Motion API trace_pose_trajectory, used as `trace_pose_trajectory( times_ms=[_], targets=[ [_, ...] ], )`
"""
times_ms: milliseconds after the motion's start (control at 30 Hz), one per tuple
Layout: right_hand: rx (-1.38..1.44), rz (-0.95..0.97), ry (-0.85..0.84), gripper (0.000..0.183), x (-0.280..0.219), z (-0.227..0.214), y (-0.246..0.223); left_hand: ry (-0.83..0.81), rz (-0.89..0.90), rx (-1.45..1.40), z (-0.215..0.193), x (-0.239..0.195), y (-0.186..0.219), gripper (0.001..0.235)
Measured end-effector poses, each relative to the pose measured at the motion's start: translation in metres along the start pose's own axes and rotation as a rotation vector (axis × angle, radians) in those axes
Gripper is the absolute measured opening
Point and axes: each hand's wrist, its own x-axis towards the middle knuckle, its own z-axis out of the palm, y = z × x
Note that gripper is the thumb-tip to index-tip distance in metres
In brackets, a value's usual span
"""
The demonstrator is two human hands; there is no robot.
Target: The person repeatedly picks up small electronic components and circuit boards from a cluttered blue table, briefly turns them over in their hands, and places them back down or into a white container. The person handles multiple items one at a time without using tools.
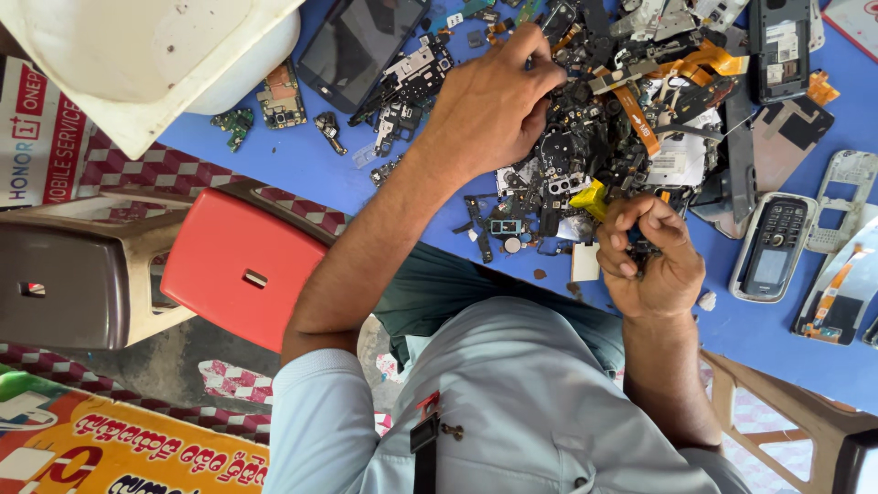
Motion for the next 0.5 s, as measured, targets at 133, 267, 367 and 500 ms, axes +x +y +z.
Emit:
trace_pose_trajectory(
  times_ms=[133,267,367,500],
  targets=[
    [0.008,-0.006,-0.007,0.022,-0.0003,-0.0018,0.0004,-0.04,0.0,-0.007,0.0016,0.001,-0.0001,0.02],
    [0.009,-0.005,0.0,0.021,-0.0007,-0.0017,0.0003,0.0,0.014,0.029,-0.0002,0.0019,0.0002,0.014],
    [0.016,-0.005,-0.013,0.021,-0.0007,-0.0016,0.0003,0.058,0.01,-0.009,-0.0043,0.0012,0.0001,0.013],
    [0.018,-0.007,-0.016,0.021,-0.0003,-0.0028,0.0005,0.092,-0.171,-0.371,-0.0053,0.0013,-0.0019,0.011]
  ],
)
